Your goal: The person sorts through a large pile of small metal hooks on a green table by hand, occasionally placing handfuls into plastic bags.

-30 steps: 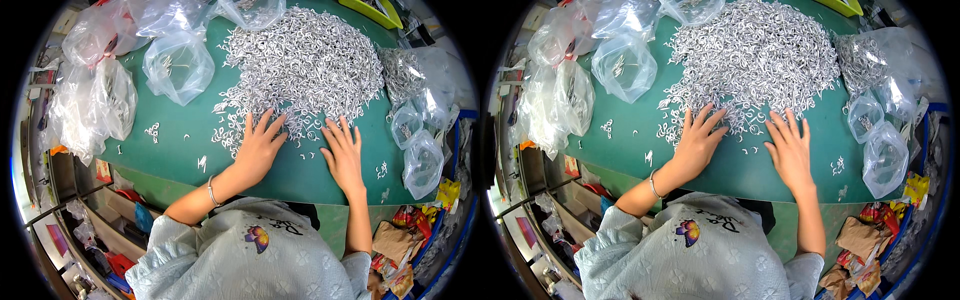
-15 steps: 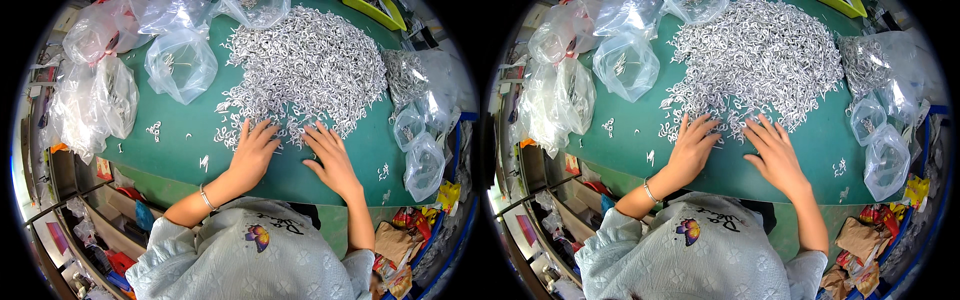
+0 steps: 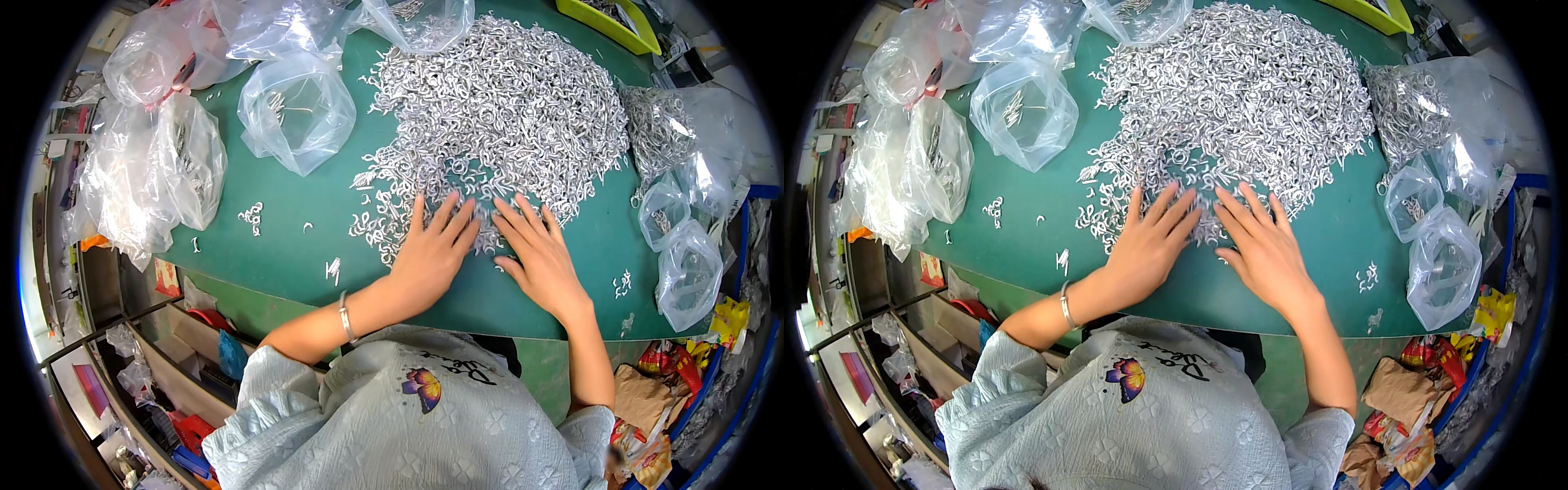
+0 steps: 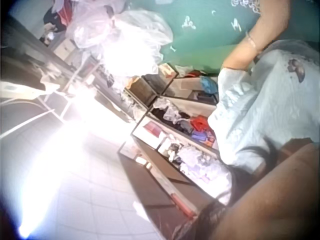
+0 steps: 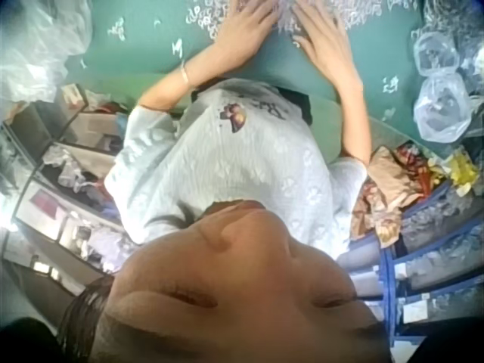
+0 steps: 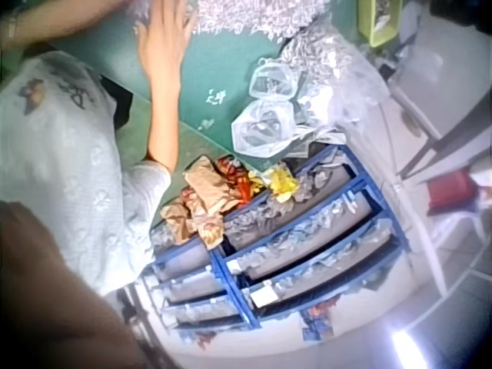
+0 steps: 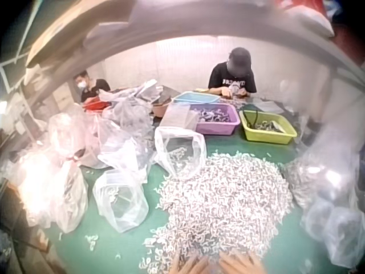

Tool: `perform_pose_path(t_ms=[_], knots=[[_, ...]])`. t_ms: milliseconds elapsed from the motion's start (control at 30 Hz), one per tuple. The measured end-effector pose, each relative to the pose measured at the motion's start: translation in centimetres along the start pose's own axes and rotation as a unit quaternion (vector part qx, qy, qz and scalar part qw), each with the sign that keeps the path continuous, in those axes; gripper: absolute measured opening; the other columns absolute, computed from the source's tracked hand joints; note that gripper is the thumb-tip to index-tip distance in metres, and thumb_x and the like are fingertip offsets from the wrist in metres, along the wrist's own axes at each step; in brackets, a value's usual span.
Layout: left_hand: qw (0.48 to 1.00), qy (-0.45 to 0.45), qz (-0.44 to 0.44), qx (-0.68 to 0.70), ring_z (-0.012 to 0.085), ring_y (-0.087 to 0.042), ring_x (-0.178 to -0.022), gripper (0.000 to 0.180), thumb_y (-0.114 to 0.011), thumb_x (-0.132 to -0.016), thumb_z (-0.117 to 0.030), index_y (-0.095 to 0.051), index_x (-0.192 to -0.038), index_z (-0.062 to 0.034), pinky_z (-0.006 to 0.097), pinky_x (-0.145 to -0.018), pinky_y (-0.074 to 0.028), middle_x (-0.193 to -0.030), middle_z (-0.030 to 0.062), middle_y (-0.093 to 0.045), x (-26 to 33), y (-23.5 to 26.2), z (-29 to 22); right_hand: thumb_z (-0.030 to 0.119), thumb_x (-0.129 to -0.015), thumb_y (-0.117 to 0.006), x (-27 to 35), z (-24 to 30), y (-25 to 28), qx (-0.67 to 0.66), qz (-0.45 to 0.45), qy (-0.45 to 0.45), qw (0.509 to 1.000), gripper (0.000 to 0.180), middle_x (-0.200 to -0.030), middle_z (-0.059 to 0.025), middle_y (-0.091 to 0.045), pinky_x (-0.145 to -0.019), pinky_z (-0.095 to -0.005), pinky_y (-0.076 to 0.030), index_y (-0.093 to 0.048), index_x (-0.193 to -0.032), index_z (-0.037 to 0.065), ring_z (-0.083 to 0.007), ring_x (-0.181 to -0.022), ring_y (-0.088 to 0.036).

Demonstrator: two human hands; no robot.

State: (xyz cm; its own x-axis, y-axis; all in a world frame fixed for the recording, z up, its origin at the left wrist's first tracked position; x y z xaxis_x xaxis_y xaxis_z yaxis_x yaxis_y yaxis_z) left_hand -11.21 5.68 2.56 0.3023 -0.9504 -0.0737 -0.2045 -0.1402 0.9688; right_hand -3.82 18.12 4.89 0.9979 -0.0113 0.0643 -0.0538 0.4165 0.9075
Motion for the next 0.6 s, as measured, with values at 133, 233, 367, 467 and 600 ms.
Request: perform_pose_path(t_ms=[133,233,367,467,600], knots=[[0.996,0.003,-0.018,0.087,0.0354,-0.034,-0.137,0.045,-0.062,-0.085,-0.012,-0.053,-0.128,-0.0037,0.062,-0.107,-0.026,-0.143,0.0153,-0.042,1.3,0.7,0.2,0.011,-0.086,-0.065,1.7,-3.3,0.8,-0.059,-0.082,-0.043,0.994,0.040,-0.140,-0.0111,-0.047,-0.107,-0.0437,-0.033,-0.057,-0.125,0.004,-0.0317,-0.134,-0.039],[0.994,0.005,-0.046,0.103,0.0368,-0.033,-0.137,0.044,-0.063,-0.084,-0.009,-0.054,-0.127,-0.0037,0.061,-0.108,-0.027,-0.143,0.0154,-0.042,0.2,0.5,-1.2,0.010,-0.087,-0.064,0.1,-3.8,1.5,-0.070,-0.201,-0.112,0.971,0.037,-0.136,-0.0128,-0.051,-0.103,-0.0424,-0.036,-0.059,-0.123,0.004,-0.0320,-0.131,-0.042],[0.995,-0.031,-0.030,0.087,0.0387,-0.033,-0.136,0.049,-0.065,-0.082,-0.014,-0.053,-0.129,-0.0062,0.061,-0.107,-0.027,-0.145,0.0157,-0.041,-0.1,0.1,-2.1,0.011,-0.089,-0.060,-1.4,-2.8,0.1,0.058,-0.162,-0.095,0.980,0.044,-0.145,-0.0146,-0.040,-0.112,-0.0481,-0.026,-0.052,-0.131,0.002,-0.0334,-0.138,-0.033],[0.988,-0.045,-0.046,0.138,0.0387,-0.034,-0.136,0.049,-0.064,-0.082,-0.016,-0.054,-0.130,-0.0080,0.063,-0.106,-0.027,-0.145,0.0162,-0.041,-0.3,1.0,-2.6,0.010,-0.088,-0.059,0.3,-0.9,-1.0,0.001,-0.057,-0.047,0.997,0.048,-0.149,-0.0129,-0.036,-0.115,-0.0519,-0.019,-0.049,-0.134,0.001,-0.0366,-0.141,-0.027],[0.993,-0.067,-0.024,0.094,0.0363,-0.035,-0.136,0.053,-0.069,-0.081,-0.019,-0.053,-0.131,-0.0128,0.064,-0.104,-0.029,-0.146,0.0129,-0.041,0.3,-0.7,-2.8,0.010,-0.085,-0.063,2.9,-2.6,0.1,-0.014,-0.109,-0.073,0.991,0.050,-0.149,-0.0119,-0.037,-0.115,-0.0513,-0.019,-0.050,-0.133,0.001,-0.0378,-0.141,-0.026]])
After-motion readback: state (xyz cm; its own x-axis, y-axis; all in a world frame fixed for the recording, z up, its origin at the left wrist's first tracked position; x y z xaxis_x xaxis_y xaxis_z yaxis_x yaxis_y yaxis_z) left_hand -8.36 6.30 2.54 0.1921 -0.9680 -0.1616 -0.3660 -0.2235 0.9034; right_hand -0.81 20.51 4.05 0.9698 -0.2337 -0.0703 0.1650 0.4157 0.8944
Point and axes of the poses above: each hand's wrist, its own x-axis away from the middle knuckle, its own y-axis out of the back of the hand, z = x × y, the point moved 6 cm from there along -x, towards the middle knuckle
